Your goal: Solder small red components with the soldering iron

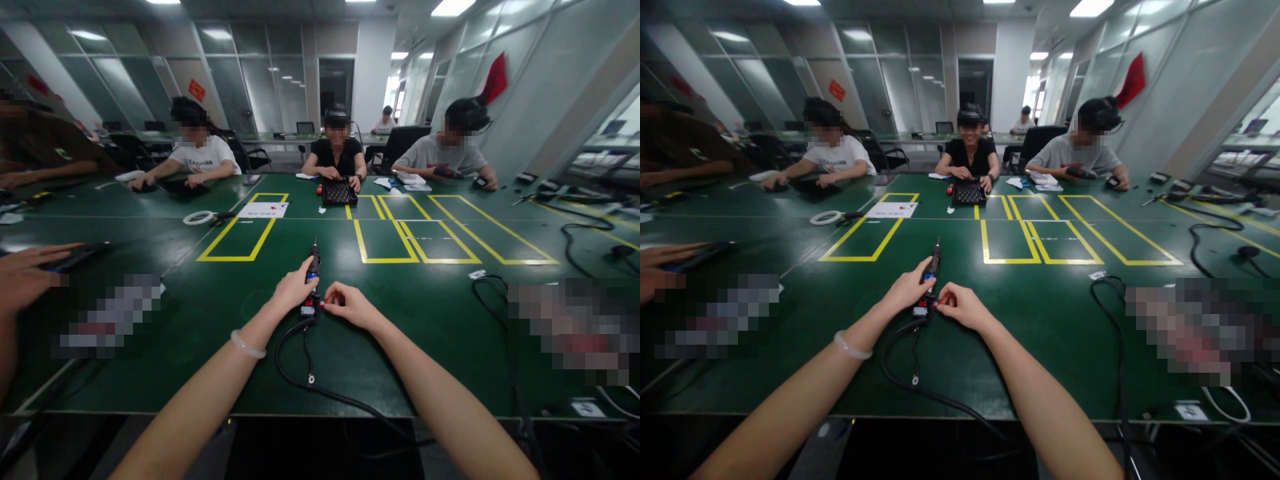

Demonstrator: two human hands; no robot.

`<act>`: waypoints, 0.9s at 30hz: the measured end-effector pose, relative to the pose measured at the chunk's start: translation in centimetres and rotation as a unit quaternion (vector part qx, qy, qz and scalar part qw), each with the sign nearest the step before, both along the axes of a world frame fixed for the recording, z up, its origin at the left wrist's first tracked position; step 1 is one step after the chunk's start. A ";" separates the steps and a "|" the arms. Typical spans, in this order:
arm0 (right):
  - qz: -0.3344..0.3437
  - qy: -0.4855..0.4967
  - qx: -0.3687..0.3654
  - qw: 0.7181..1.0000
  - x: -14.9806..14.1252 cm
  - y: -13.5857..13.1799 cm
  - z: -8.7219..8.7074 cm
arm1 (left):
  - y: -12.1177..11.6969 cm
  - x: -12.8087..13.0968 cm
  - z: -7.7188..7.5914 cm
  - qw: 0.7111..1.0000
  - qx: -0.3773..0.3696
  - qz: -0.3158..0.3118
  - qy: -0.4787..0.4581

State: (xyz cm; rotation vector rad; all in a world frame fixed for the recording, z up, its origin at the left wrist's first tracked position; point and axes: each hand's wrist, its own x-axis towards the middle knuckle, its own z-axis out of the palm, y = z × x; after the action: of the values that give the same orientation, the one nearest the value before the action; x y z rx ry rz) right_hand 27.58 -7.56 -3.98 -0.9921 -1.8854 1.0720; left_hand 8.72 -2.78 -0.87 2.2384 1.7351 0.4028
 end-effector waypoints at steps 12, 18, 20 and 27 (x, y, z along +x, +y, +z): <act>-0.036 -0.017 0.041 0.998 -1.3 0.1 -0.5 | -0.9 -0.2 0.0 0.997 0.008 -0.026 0.069; -0.007 0.023 -0.007 1.000 -1.4 -0.1 -0.3 | -0.9 -0.4 -0.4 0.999 0.006 -0.027 0.045; -0.004 0.025 -0.005 1.000 -1.3 -0.1 -0.2 | -1.1 -0.3 -0.4 0.998 0.004 -0.018 0.054; -0.013 0.041 -0.009 0.999 -1.2 0.0 -0.6 | -2.6 -0.7 0.6 0.995 -0.025 -0.027 0.088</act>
State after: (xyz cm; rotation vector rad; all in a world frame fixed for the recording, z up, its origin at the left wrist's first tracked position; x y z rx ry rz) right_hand 26.39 -7.54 -4.62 -0.9656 -1.7942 1.1011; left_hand 8.01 -5.37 -0.27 2.3394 1.7435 0.1514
